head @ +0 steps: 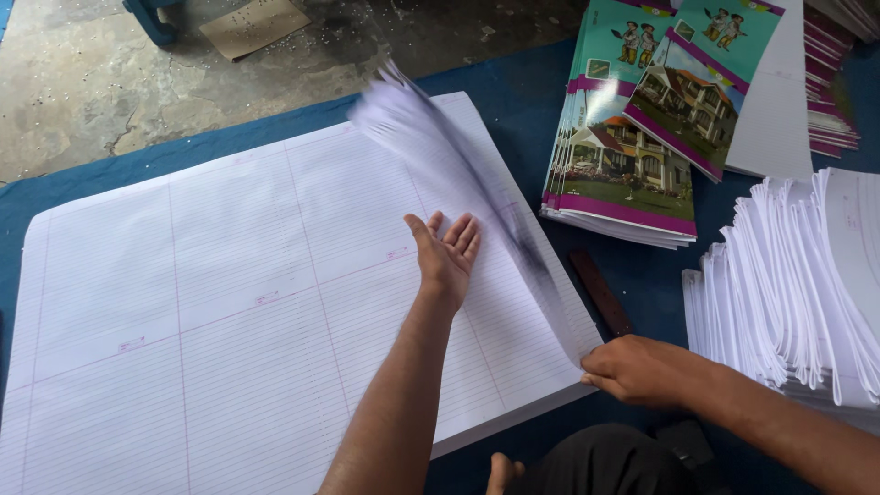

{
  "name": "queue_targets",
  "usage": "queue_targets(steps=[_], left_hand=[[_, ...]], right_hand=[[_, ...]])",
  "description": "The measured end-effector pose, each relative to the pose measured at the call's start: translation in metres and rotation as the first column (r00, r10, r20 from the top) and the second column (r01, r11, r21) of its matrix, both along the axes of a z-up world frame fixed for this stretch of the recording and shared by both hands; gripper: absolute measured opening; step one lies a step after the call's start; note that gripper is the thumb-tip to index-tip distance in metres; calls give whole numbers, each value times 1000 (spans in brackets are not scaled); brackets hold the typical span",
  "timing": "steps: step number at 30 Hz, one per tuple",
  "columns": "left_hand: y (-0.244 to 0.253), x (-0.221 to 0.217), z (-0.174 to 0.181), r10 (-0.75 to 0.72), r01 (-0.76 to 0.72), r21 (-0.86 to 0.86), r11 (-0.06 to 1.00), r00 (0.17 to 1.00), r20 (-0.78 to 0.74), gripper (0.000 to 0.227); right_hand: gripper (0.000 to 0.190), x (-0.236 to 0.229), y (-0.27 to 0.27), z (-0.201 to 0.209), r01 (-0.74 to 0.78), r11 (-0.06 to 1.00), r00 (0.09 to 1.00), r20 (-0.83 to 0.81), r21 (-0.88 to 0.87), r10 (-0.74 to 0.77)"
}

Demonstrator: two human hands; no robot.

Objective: The person folds large sheets of lined paper in half and presses the crease with a small wooden block. They repeat this process for multiple sheets, stacking the folded papers to the side.

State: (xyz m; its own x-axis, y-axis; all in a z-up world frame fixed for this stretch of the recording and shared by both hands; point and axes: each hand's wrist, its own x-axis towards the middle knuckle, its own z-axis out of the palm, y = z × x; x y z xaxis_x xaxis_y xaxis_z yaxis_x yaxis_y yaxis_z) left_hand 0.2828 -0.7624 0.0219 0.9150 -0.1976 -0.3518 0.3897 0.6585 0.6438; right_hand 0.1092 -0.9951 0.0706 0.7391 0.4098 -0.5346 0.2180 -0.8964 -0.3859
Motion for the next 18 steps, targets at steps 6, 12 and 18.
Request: queue_targets(steps=[6, 12, 18], left_hand=[[0, -1, 1, 9, -9, 19, 1000, 1000, -16, 96], [-3, 2, -7, 19, -19, 15, 1000, 999, 32, 92], [-9, 2, -18, -57, 8, 233, 972, 977, 205, 89]], right_hand=[[35, 2, 3, 2, 9, 998, 996, -83, -64, -15], [37, 2, 2, 0, -6, 1000, 999, -49, -21, 5], [39, 3, 2, -5, 6, 998, 996, -92, -58, -12]])
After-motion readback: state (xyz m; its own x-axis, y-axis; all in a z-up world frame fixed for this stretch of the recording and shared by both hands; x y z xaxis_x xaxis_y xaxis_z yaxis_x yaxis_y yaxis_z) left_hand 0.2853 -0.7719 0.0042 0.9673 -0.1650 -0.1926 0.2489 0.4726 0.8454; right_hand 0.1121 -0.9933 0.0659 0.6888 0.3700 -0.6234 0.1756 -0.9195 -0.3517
